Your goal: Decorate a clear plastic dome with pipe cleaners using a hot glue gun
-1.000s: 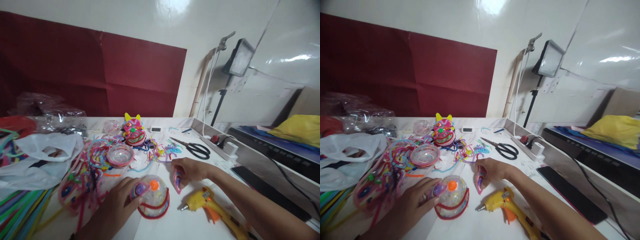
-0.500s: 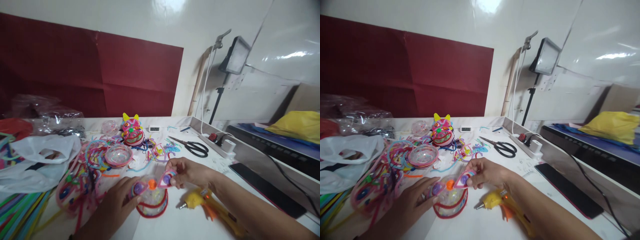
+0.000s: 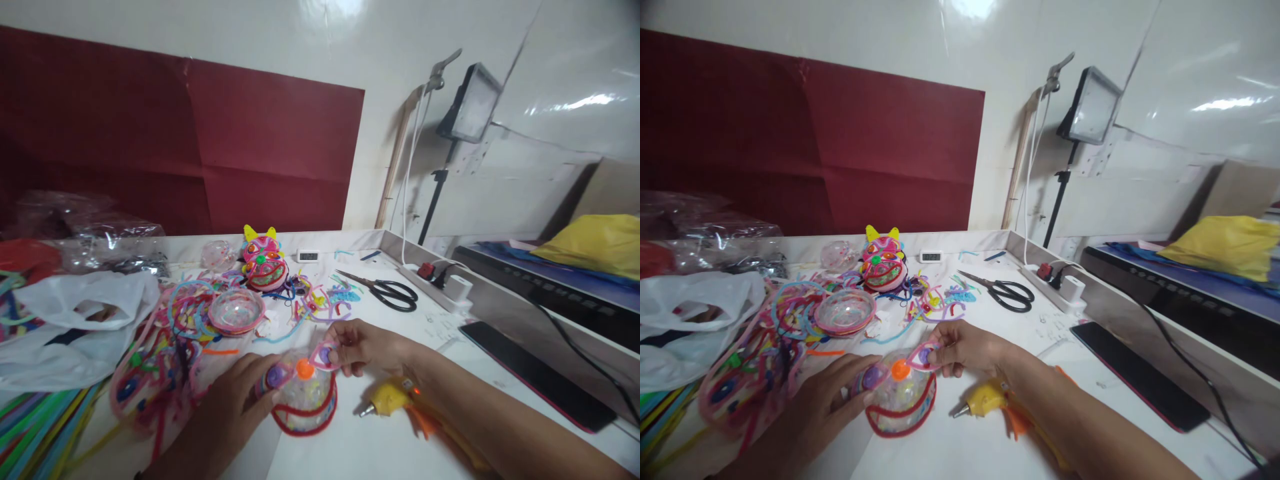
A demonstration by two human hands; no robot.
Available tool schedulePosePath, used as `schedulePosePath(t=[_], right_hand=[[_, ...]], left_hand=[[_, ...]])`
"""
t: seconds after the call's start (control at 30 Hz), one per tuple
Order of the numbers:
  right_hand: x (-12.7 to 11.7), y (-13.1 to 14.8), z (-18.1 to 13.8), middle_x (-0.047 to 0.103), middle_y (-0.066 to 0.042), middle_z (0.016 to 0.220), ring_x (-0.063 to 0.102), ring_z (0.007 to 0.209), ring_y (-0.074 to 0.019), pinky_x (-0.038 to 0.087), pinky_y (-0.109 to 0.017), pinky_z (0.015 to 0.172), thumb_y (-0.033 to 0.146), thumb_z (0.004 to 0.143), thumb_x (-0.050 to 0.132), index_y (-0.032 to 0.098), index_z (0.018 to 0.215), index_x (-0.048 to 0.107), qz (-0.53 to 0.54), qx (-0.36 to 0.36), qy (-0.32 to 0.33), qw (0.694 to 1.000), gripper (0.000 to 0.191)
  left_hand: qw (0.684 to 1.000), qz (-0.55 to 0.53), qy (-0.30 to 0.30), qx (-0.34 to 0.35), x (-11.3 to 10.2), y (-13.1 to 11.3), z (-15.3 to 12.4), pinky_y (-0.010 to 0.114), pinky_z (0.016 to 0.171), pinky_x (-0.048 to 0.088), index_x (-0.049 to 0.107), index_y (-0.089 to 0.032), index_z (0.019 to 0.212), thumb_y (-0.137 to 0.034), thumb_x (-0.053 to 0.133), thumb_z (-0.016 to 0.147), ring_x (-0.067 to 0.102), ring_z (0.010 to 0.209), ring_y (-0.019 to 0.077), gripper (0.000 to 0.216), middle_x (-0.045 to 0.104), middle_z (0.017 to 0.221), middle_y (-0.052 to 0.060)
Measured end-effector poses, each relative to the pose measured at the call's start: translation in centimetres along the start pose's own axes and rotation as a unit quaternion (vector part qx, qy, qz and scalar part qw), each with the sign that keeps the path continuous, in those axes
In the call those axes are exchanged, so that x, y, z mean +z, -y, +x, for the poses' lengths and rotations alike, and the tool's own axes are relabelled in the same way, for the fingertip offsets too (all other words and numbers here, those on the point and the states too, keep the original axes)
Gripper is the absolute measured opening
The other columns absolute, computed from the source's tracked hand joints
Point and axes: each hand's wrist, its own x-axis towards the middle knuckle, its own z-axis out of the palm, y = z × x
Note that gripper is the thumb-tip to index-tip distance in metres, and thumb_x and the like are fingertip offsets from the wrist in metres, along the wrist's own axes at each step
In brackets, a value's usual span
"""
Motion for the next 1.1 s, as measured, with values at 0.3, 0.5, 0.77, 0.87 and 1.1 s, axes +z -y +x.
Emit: schedulePosePath(t=[0.3,0.5,0.77,0.87,1.1], right_hand=[[0.6,1.0,0.1,0.062,0.003,0.063,0.057,0.050,-0.0076,0.042,-0.018,0.044,0.022,0.069,0.075,0.014,0.086,0.064,-0.053,0.035,-0.019,0.998,0.022],[0.8,1.5,0.1,0.064,0.001,0.065,0.064,0.053,-0.0116,0.050,-0.020,0.045,0.012,0.076,0.066,0.014,0.086,0.064,-0.053,0.064,0.000,0.997,0.011],[1.4,1.3,0.0,0.061,0.004,0.053,0.062,0.046,-0.0092,0.052,-0.019,0.047,0.012,0.078,0.068,0.016,0.081,0.062,-0.023,0.082,-0.016,0.996,0.007],[1.8,1.1,-0.3,0.061,0.004,0.052,0.062,0.046,-0.0087,0.051,-0.018,0.046,0.018,0.074,0.075,0.017,0.076,0.062,-0.015,0.079,-0.034,0.996,0.013],[2.5,0.9,-1.0,0.062,0.003,0.054,0.059,0.044,-0.0081,0.046,-0.015,0.040,0.015,0.072,0.073,0.017,0.076,0.062,-0.008,0.071,-0.069,0.995,0.012]], left_hand=[[0.998,-0.039,0.048,0.004,-0.4,-0.3,0.3,0.028,0.092,0.051,0.062,-0.032,0.122,-0.027,0.058,0.084,0.065,0.105,0.0200,0.039,0.070,0.113,0.002],[0.996,-0.049,0.067,-0.026,-0.4,-0.4,0.6,0.028,0.093,0.051,0.062,-0.029,0.124,-0.029,0.057,0.084,0.066,0.106,0.0206,0.041,0.070,0.117,0.003],[0.995,-0.068,0.039,-0.057,-0.2,-0.7,0.6,0.029,0.083,0.055,0.067,-0.024,0.119,-0.032,0.057,0.078,0.069,0.094,0.0226,0.043,0.074,0.108,0.006],[0.992,-0.095,0.016,-0.078,0.4,-0.5,0.2,0.033,0.083,0.056,0.067,-0.024,0.119,-0.032,0.057,0.076,0.068,0.095,0.0237,0.045,0.074,0.107,0.005],[0.982,-0.154,-0.014,-0.104,1.8,0.6,-0.5,0.033,0.086,0.054,0.064,-0.022,0.123,-0.030,0.055,0.076,0.066,0.099,0.0234,0.049,0.071,0.108,0.006]])
